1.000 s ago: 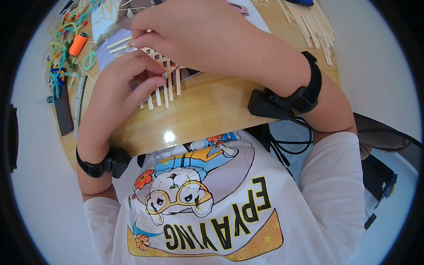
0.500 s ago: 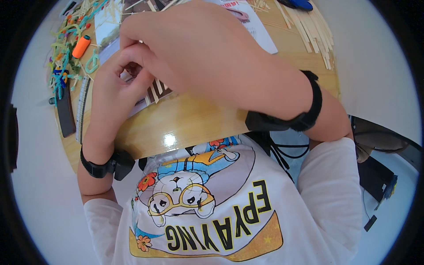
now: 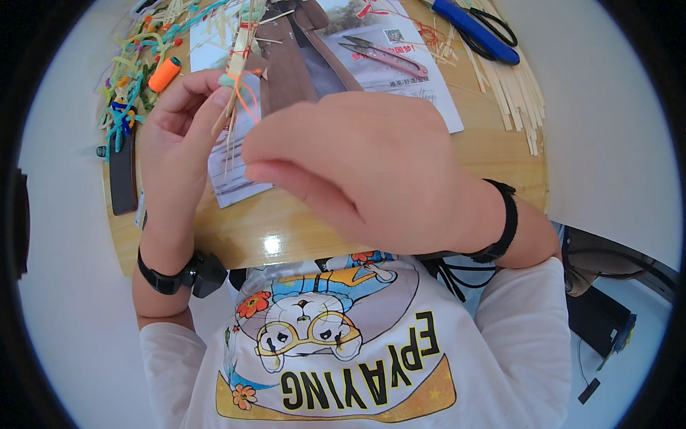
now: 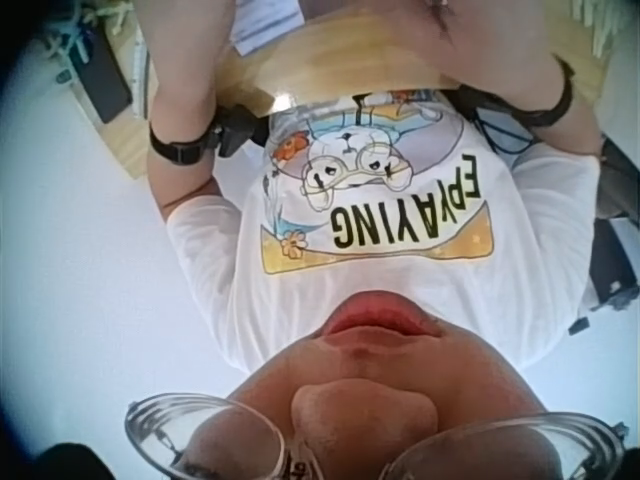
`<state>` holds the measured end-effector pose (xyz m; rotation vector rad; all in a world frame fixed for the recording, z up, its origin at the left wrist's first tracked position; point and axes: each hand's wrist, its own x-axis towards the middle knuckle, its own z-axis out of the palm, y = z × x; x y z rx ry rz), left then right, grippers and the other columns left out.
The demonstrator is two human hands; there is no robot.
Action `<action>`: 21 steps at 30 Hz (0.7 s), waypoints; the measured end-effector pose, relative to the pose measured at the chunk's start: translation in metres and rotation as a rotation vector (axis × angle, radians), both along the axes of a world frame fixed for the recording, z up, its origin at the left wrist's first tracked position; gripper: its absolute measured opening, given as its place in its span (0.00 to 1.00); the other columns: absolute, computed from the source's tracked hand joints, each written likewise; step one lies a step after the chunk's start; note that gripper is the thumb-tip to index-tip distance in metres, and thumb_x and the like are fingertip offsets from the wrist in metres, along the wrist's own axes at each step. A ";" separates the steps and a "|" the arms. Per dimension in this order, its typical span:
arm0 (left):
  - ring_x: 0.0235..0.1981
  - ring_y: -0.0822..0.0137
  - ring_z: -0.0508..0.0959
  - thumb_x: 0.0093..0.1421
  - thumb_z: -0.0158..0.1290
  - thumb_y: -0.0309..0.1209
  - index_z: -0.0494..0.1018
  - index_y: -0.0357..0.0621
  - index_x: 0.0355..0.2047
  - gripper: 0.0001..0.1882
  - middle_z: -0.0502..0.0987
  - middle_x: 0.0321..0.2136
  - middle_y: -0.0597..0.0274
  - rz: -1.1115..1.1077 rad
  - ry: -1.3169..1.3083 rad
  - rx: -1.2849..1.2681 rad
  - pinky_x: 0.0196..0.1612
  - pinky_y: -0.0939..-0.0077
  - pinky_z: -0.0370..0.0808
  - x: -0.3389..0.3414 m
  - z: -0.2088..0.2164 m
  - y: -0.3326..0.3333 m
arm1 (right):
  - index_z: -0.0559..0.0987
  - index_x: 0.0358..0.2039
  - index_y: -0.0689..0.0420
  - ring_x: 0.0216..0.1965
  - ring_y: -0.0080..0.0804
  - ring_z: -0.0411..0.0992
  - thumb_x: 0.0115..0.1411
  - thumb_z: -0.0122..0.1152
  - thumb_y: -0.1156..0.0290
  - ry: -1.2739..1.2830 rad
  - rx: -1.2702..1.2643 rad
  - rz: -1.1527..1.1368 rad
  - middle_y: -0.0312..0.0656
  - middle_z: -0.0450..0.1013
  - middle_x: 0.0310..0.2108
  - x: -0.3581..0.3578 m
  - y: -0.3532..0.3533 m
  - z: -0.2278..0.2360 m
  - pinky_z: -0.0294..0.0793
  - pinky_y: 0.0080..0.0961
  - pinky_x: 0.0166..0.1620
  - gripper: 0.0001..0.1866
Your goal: Weaving thin strips of bamboo or wood together to construct a basket or similar craft object.
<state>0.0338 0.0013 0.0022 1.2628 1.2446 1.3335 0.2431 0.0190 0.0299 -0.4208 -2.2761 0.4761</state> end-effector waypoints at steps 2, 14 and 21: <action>0.28 0.81 0.73 0.58 0.59 0.28 0.76 0.36 0.36 0.09 0.76 0.27 0.69 0.004 0.019 0.016 0.32 0.87 0.70 0.001 -0.001 0.000 | 0.76 0.37 0.63 0.19 0.22 0.66 0.60 0.59 0.78 0.030 -0.020 -0.010 0.38 0.77 0.28 0.000 0.001 0.001 0.64 0.18 0.23 0.05; 0.29 0.78 0.71 0.56 0.57 0.21 0.75 0.36 0.35 0.06 0.75 0.29 0.66 0.039 0.588 0.381 0.36 0.84 0.69 0.001 0.003 -0.005 | 0.74 0.40 0.66 0.26 0.14 0.66 0.66 0.51 0.76 0.112 -0.349 0.012 0.37 0.74 0.33 0.008 0.000 0.015 0.63 0.11 0.30 0.07; 0.30 0.79 0.72 0.57 0.57 0.21 0.75 0.35 0.36 0.06 0.76 0.30 0.68 0.172 0.584 0.415 0.37 0.84 0.70 -0.015 0.008 0.003 | 0.76 0.32 0.65 0.25 0.18 0.68 0.62 0.54 0.81 -0.259 -0.254 -0.255 0.36 0.74 0.29 0.016 -0.002 0.028 0.66 0.15 0.29 0.03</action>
